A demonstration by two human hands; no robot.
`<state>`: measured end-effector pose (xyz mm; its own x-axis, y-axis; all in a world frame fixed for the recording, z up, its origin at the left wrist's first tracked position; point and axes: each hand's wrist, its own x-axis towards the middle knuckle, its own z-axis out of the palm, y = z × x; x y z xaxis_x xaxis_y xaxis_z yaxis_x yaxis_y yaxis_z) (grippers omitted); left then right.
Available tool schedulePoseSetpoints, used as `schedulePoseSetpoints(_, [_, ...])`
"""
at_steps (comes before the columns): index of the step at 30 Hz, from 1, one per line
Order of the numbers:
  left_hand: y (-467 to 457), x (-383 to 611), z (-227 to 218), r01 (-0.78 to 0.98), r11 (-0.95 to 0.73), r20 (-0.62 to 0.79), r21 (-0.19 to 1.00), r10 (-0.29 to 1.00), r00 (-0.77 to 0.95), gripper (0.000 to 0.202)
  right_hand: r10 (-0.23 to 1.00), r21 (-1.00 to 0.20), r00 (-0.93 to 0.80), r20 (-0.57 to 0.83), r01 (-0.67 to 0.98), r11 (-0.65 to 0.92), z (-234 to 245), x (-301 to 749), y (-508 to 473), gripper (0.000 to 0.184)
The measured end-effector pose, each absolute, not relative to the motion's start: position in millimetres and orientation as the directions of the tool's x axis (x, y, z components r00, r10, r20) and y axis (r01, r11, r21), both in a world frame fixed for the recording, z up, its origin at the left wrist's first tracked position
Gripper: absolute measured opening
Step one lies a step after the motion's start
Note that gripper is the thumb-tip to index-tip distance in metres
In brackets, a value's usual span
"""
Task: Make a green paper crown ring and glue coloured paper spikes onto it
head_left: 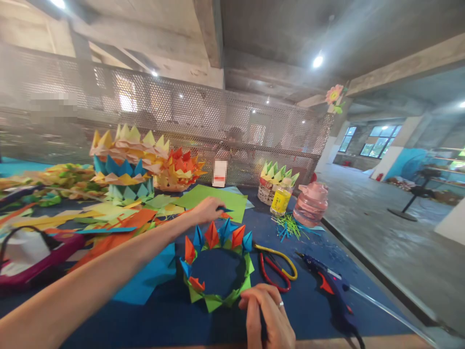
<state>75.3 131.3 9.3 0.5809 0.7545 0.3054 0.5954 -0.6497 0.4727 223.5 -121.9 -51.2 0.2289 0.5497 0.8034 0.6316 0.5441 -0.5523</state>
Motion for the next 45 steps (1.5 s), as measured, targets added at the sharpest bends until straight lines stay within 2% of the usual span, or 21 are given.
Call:
schedulePoseSetpoints(3, [124,64,24,0.587,-0.563,0.382,0.582,0.827,0.414,0.021,0.549,-0.543,0.213,0.809,0.630,0.555,-50,227,-122,0.017])
schedulePoseSetpoints(6, [104,51,43,0.489,-0.506,0.398,0.711,0.862,0.314,0.022,0.563,-0.538,0.194,0.804,0.641,0.547,-49,231,-123,0.018])
schedulePoseSetpoints(9, [72,44,61,0.337,-0.486,0.392,0.806,0.866,0.311,0.029,0.586,-0.555,0.195,0.786,0.641,0.531,-47,232,-124,0.015])
schedulePoseSetpoints(13, [30,42,77,0.178,-0.448,0.376,0.876,0.866,0.329,0.023,0.626,-0.555,0.169,0.761,0.670,0.494,-39,233,-131,0.009])
schedulePoseSetpoints(16, [11,43,83,0.085,-0.300,0.240,0.950,0.878,0.414,0.020,0.649,-0.550,0.179,0.739,0.718,0.428,-29,247,-139,0.014])
schedulePoseSetpoints(20, [2,44,87,0.147,-0.293,0.192,0.945,0.858,0.476,0.022,0.614,-0.471,0.274,0.740,0.863,0.183,-20,298,-154,0.024])
schedulePoseSetpoints(23, [1,45,90,0.147,-0.298,0.190,0.943,0.845,0.500,0.021,0.592,-0.443,0.393,0.704,0.894,-0.066,-15,341,-168,0.029])
schedulePoseSetpoints(25, [1,46,90,0.132,-0.297,0.195,0.946,0.842,0.503,0.019,0.561,-0.402,0.429,0.708,0.898,-0.180,-14,361,-175,0.034])
schedulePoseSetpoints(31, [3,43,90,0.106,-0.290,0.203,0.951,0.846,0.493,0.018,0.546,-0.378,0.486,0.683,0.874,-0.305,-13,379,-183,0.035])
schedulePoseSetpoints(36, [8,39,92,0.125,-0.318,0.222,0.940,0.847,0.483,0.022,0.542,-0.500,0.619,0.569,0.783,-0.369,-16,375,-185,0.033])
schedulePoseSetpoints(38, [10,38,90,0.126,-0.308,0.210,0.943,0.845,0.491,0.023,0.542,-0.512,0.659,0.522,0.750,-0.418,-16,372,-185,0.037])
schedulePoseSetpoints(41, [12,39,87,0.130,-0.289,0.187,0.948,0.842,0.507,0.021,0.559,-0.474,0.688,0.464,0.725,-0.499,-12,369,-182,0.047])
schedulePoseSetpoints(45, [9,41,86,0.114,-0.264,0.161,0.958,0.821,0.547,0.020,0.678,-0.375,0.661,0.321,0.746,-0.550,-6,367,-170,0.060])
